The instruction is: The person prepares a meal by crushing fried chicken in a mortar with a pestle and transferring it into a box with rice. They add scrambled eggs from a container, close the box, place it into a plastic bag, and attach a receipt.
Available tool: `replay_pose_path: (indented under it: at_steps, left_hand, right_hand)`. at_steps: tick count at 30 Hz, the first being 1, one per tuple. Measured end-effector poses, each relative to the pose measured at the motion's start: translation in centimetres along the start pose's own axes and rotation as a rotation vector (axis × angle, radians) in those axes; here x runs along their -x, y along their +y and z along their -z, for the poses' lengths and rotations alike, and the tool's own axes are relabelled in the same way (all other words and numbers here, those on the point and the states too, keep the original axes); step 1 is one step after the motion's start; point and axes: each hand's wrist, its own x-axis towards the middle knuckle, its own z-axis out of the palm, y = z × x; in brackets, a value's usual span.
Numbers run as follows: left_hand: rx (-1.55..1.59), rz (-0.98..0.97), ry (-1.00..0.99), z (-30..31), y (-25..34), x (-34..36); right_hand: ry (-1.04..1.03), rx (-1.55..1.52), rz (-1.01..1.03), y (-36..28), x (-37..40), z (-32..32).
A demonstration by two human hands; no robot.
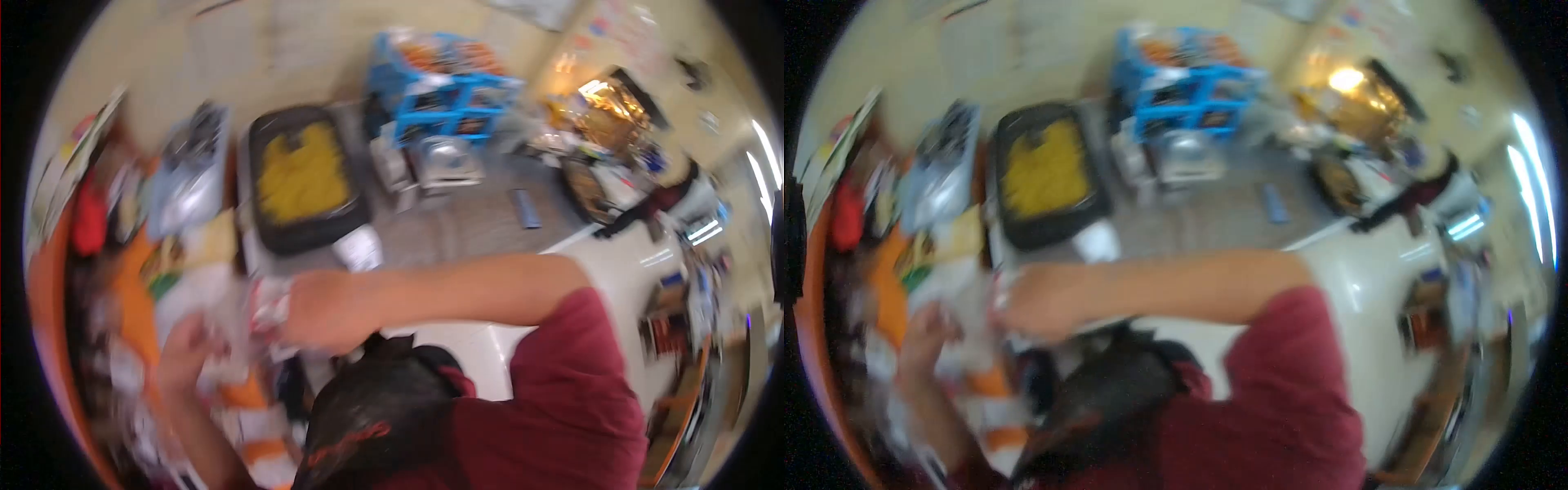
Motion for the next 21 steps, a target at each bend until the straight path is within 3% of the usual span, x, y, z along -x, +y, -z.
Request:
replay_pose_path:
  at_steps: [1,2,3,4,5,8,11,14,15,17,18,21]
  left_hand:
    - [0.051,-0.134,0.120,-0.2,-0.8,-0.5]
    - [0.513,-0.227,0.174,-0.9,-1.0,-1.3]
    - [0.689,-0.230,0.170,-1.4,-1.0,-0.9]
    - [0.501,-0.156,0.172,-2.1,0.4,0.7]
    - [0.617,-0.201,0.084,-2.6,-0.6,1.5]
    - [0.578,-0.175,0.235,-5.4,0.2,1.4]
    - [0.459,-0.393,-0.055,-5.0,0.8,3.7]
    - [0.514,-0.262,0.050,-5.7,0.4,3.4]
    - [0.578,-0.308,-0.001,-5.9,-0.2,3.1]
    - [0.619,-0.318,-0.092,-6.1,-0.3,3.2]
    - [0.643,-0.322,-0.134,-6.5,-0.4,3.4]
    - [0.577,-0.388,-0.054,-7.5,-0.2,3.8]
  right_hand:
    - [-0.091,-0.205,0.002,1.2,0.6,-2.2]
    - [-0.312,-0.106,-0.179,1.2,1.2,-1.4]
    - [-0.396,0.153,-0.238,0.8,0.8,0.4]
    - [-0.248,0.212,-0.250,0.7,1.5,1.6]
    - [-0.099,0.271,-0.278,0.7,2.1,2.5]
    - [-0.588,0.328,-0.263,-1.4,0.3,2.9]
    - [-0.350,0.414,-0.249,-0.7,0.8,4.4]
    - [-0.280,0.218,-0.383,-2.2,0.4,2.9]
    - [-0.203,0.127,-0.283,-1.8,-0.3,1.7]
    - [-0.180,-0.227,-0.379,-1.2,-3.3,-1.3]
    - [-0.175,-0.404,-0.424,-1.0,-5.0,-2.8]
    - [-0.477,-0.048,-0.578,0.4,-9.6,-5.5]
